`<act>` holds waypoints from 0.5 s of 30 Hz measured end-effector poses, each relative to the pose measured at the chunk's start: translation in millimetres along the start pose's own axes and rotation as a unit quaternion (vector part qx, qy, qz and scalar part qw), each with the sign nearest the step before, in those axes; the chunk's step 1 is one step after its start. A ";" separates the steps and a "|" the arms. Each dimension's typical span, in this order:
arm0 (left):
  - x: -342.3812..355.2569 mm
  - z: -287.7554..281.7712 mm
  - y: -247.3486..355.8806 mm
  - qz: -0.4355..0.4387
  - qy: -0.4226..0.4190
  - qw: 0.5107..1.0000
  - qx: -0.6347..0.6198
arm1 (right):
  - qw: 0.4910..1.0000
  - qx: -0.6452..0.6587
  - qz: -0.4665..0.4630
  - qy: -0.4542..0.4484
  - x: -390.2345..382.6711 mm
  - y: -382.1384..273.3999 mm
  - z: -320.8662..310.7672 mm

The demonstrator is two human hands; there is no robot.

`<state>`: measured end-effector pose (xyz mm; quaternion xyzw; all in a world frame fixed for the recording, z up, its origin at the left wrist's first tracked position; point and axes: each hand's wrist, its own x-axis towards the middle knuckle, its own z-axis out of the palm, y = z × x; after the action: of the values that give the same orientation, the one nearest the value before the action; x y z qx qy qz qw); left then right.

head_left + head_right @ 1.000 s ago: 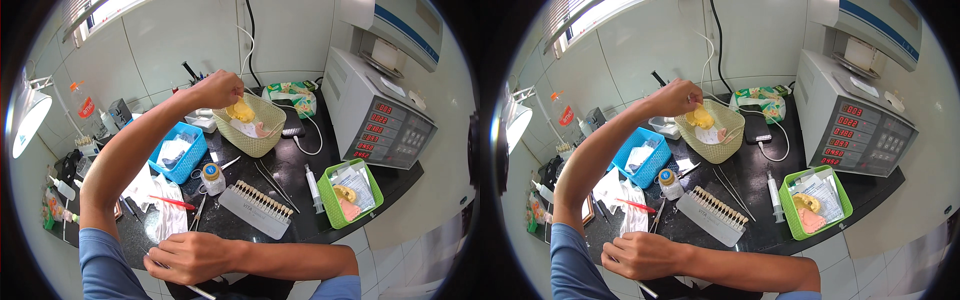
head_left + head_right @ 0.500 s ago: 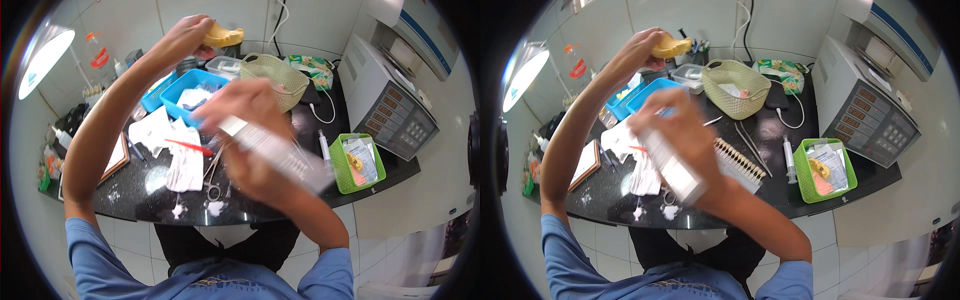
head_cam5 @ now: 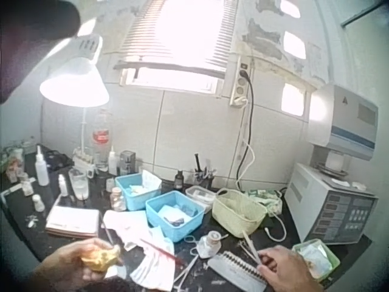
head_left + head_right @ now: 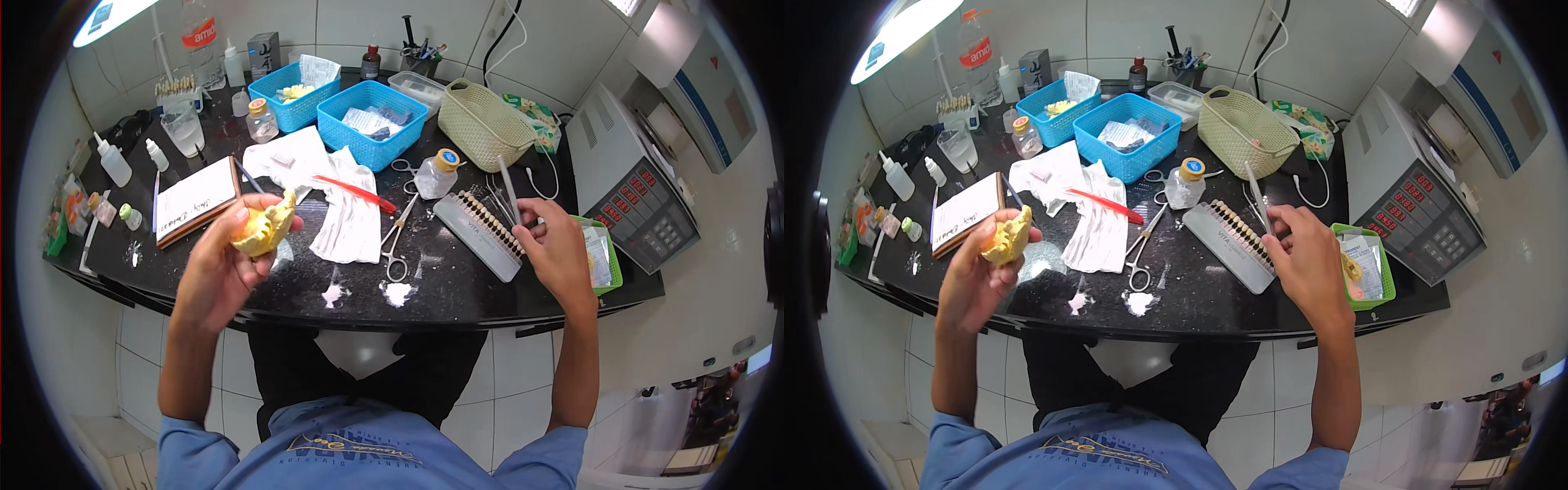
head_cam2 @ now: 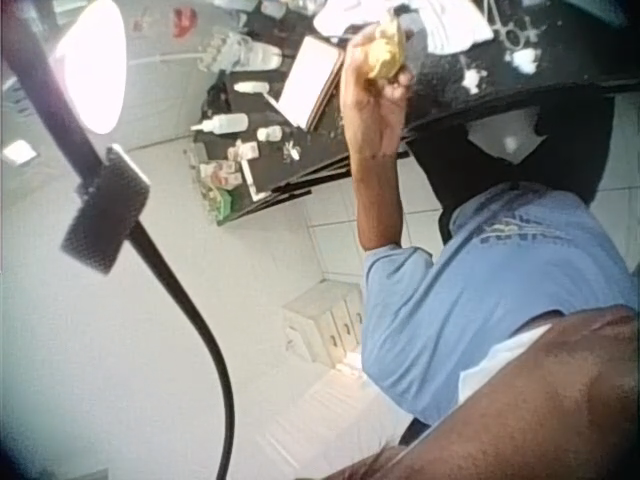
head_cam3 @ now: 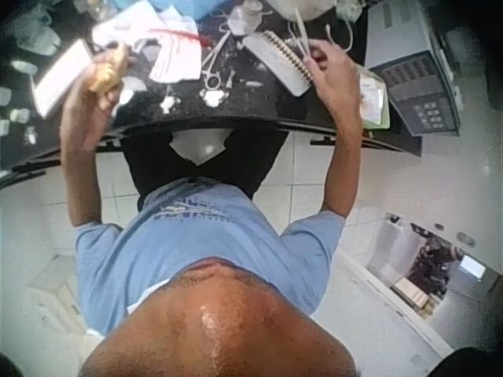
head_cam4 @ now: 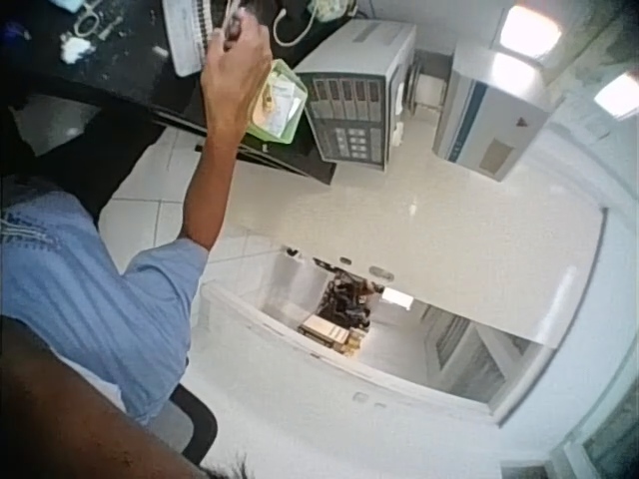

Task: Clean and brush dental impression models using a brush and liquid.

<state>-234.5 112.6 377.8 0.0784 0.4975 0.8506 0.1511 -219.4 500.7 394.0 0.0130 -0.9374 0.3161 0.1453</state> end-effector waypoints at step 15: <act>-20.6 -15.0 -32.2 -0.040 -0.042 0.991 -0.118 | 0.979 -0.183 -0.094 -0.005 39.8 7.5 35.0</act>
<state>-213.6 108.2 342.8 0.0758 0.3892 0.8928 0.2137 -267.6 488.5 374.2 0.0757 -0.9747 0.1244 0.1694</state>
